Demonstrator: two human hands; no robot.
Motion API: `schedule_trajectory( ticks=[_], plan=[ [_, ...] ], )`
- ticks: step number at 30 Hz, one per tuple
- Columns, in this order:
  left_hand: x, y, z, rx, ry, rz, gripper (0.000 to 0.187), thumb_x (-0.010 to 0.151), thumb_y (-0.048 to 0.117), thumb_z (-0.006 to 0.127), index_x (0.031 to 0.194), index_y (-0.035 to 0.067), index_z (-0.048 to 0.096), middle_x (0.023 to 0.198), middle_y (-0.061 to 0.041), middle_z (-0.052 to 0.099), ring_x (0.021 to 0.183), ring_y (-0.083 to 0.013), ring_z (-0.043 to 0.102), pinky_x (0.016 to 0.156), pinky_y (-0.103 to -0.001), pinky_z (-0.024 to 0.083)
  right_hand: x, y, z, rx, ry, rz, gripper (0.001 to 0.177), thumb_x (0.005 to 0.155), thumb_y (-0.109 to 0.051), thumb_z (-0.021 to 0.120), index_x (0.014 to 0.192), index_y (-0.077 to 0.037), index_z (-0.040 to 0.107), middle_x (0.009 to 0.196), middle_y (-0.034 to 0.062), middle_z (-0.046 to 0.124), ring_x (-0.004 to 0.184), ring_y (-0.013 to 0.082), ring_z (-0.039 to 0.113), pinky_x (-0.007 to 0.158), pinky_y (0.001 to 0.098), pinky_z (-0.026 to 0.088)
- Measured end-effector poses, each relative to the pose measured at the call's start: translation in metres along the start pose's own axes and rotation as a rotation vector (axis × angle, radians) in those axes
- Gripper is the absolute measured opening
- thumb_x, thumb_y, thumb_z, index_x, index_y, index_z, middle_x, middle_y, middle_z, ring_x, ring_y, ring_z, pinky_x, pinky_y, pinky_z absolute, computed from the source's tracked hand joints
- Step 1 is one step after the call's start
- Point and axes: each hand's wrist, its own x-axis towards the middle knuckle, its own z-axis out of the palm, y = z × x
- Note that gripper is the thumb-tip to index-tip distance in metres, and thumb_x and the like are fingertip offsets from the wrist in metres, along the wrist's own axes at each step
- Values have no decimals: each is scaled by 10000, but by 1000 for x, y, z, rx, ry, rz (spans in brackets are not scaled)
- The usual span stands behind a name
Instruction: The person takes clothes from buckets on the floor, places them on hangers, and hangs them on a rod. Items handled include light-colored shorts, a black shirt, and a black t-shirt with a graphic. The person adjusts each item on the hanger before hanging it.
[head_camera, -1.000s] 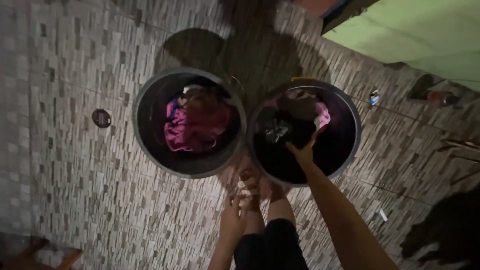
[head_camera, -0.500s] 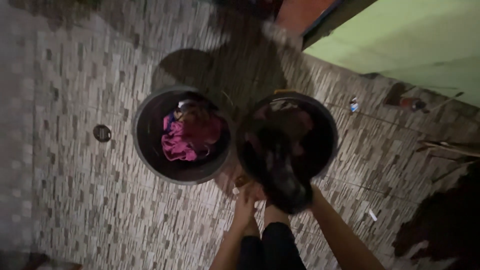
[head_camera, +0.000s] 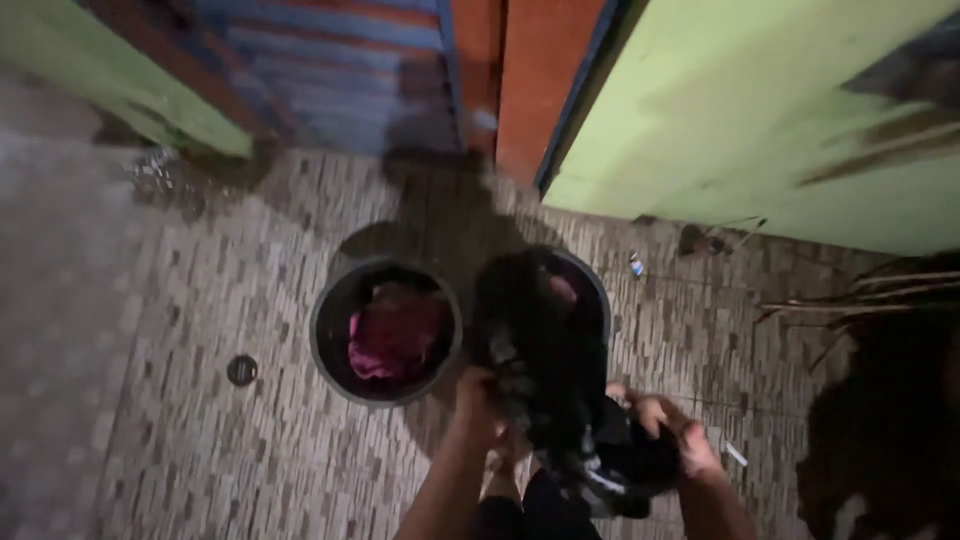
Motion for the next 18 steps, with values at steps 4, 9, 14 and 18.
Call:
schedule_trajectory(
  ticks=[4, 9, 14, 18],
  plan=[
    [-40, 1, 25, -13, -274, -94, 268, 880, 202, 473, 1003, 52, 658, 904, -97, 640, 733, -240, 543, 678, -383, 421, -25, -23, 58, -78, 409, -142, 687, 924, -168, 764, 1472, 104, 451, 1461, 272, 538, 1310, 385, 534, 1082, 479, 388],
    [-83, -21, 81, -30, -699, -308, 211, 851, 303, 527, 924, 119, 603, 628, -20, 484, 510, -202, 376, 504, -377, 310, -42, -39, 117, -248, 662, -128, 625, 809, 119, 675, 1414, 107, 522, 1312, 246, 670, 1132, 313, 658, 980, 363, 486],
    [-151, -33, 129, 1483, -469, 506, 455, 1020, 418, 584, 1284, 58, 672, 1263, -262, 646, 1254, -372, 588, 1069, -442, 493, -92, -50, 121, -441, 1030, -433, 371, 921, -250, 732, 1096, 76, 708, 792, 221, 728, 598, 215, 682, 514, 373, 590],
    [-243, -66, 173, 2368, -348, 486, 820, 978, 785, 240, 1336, 150, 614, 1348, -93, 657, 1295, -297, 591, 1088, -491, 451, -107, -70, 150, -335, 1227, -514, 282, 968, -259, 706, 1072, 3, 706, 790, 142, 685, 627, 186, 623, 568, 324, 504]
  ],
)
